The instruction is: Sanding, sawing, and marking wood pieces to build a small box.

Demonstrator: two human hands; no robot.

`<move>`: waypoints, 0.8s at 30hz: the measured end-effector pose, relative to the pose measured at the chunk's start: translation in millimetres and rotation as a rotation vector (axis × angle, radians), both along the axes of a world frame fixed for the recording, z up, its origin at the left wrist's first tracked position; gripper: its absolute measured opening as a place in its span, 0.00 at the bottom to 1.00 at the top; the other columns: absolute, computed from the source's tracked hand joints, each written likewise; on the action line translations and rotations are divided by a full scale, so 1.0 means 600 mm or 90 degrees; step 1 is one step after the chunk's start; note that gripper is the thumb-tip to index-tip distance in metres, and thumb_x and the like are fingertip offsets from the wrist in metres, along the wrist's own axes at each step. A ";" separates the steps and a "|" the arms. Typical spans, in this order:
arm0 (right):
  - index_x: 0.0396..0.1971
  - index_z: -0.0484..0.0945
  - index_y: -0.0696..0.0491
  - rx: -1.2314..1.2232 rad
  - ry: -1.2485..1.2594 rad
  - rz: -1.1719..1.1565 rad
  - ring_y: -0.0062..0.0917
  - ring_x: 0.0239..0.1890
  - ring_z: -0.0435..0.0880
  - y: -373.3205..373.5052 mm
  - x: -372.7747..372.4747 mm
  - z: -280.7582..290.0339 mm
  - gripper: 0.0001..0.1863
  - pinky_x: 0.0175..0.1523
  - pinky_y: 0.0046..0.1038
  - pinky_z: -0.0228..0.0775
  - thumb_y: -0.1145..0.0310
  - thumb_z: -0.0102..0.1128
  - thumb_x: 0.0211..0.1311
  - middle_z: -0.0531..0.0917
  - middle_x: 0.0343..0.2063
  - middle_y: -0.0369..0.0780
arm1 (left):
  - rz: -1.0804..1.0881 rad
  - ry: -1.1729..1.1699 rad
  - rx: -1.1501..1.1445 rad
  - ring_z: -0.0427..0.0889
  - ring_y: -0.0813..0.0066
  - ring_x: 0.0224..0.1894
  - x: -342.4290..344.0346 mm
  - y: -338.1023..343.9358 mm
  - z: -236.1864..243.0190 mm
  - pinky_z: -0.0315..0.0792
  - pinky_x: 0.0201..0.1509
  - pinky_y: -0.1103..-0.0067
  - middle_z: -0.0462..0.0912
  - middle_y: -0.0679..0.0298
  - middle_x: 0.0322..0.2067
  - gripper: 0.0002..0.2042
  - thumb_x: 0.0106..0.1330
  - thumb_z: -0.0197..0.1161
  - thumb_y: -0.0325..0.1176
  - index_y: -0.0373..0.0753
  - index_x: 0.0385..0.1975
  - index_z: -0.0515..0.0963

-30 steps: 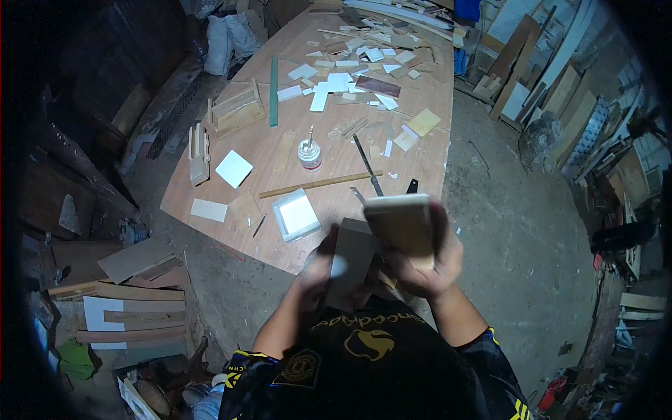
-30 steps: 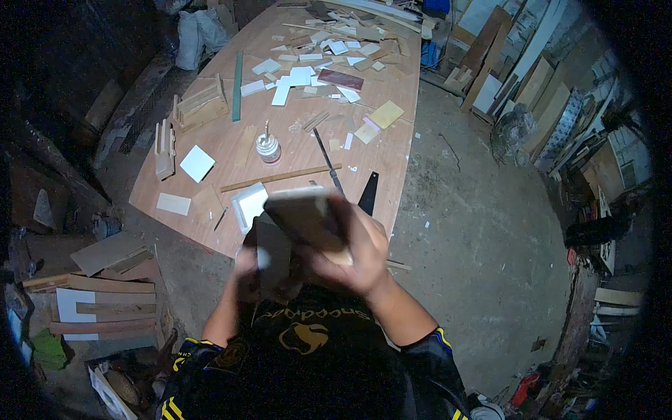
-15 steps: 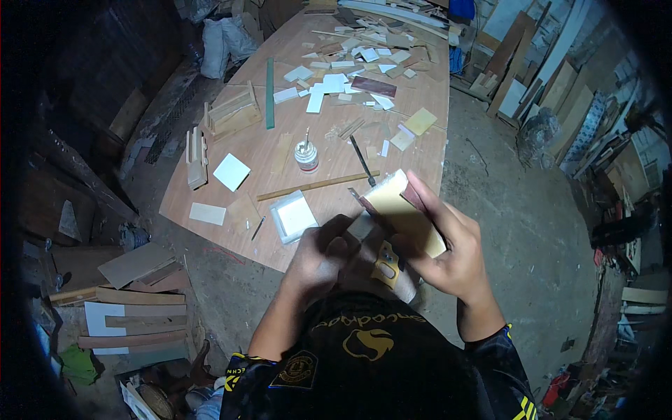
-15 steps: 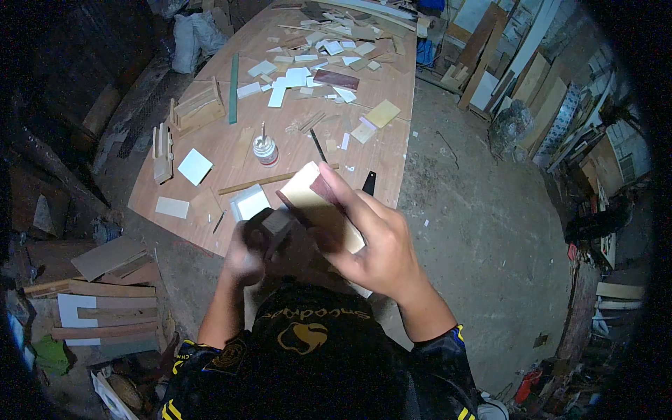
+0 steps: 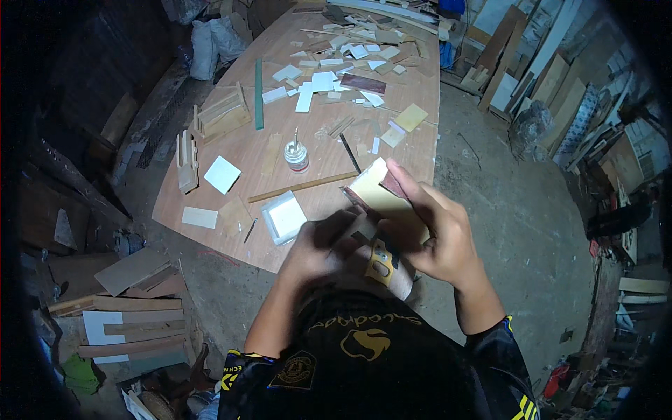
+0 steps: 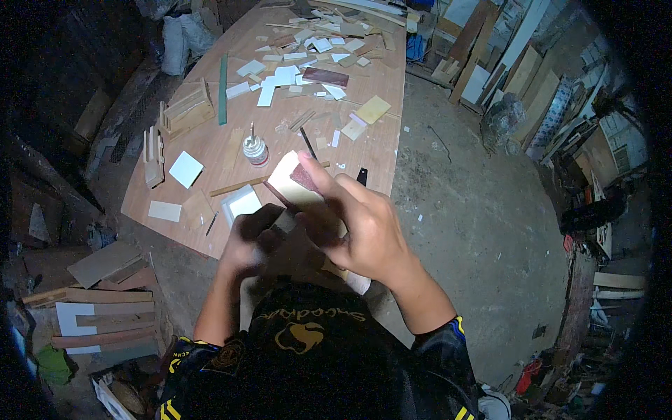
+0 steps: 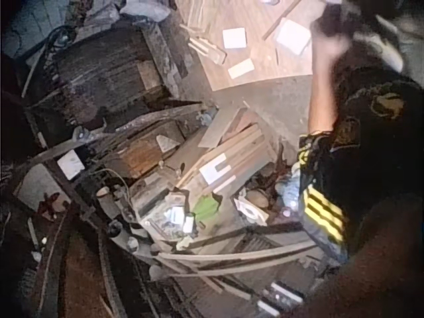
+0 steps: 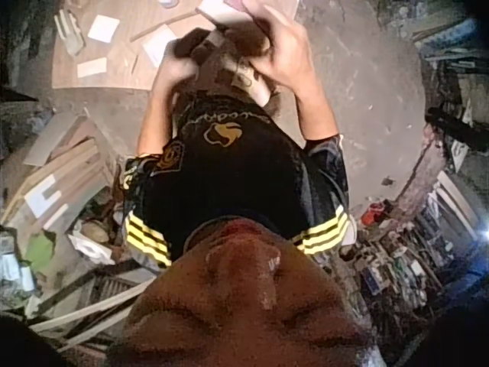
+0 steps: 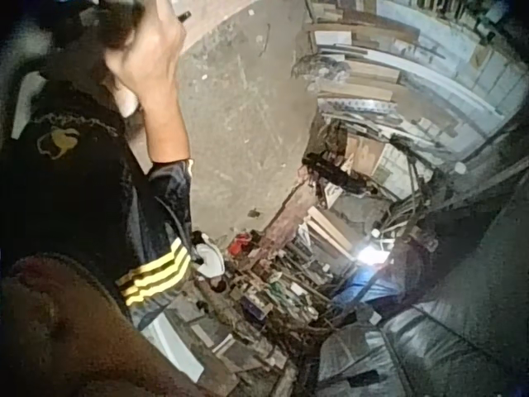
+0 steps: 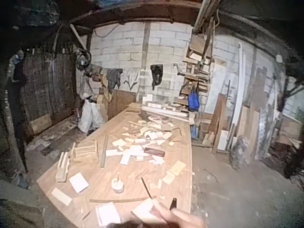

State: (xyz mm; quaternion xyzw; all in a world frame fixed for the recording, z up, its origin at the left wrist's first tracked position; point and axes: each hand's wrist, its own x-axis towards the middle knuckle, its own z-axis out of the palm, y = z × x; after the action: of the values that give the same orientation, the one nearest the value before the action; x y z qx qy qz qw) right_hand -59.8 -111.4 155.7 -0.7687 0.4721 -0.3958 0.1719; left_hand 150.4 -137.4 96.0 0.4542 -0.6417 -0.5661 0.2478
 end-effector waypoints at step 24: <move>0.62 0.71 0.52 -0.010 0.019 0.006 0.41 0.32 0.80 -0.013 -0.011 0.002 0.39 0.38 0.33 0.73 0.77 0.67 0.41 0.79 0.32 0.46 | -0.035 -0.086 -0.115 0.84 0.59 0.43 -0.010 -0.012 -0.024 0.74 0.49 0.71 0.83 0.48 0.41 0.18 0.60 0.63 0.32 0.33 0.49 0.77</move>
State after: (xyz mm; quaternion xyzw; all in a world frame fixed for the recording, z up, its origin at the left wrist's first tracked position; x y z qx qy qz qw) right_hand -66.3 -119.1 156.7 -0.7778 0.4681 -0.3875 0.1606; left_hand 144.6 -144.4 81.3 0.4495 -0.7176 -0.4804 0.2284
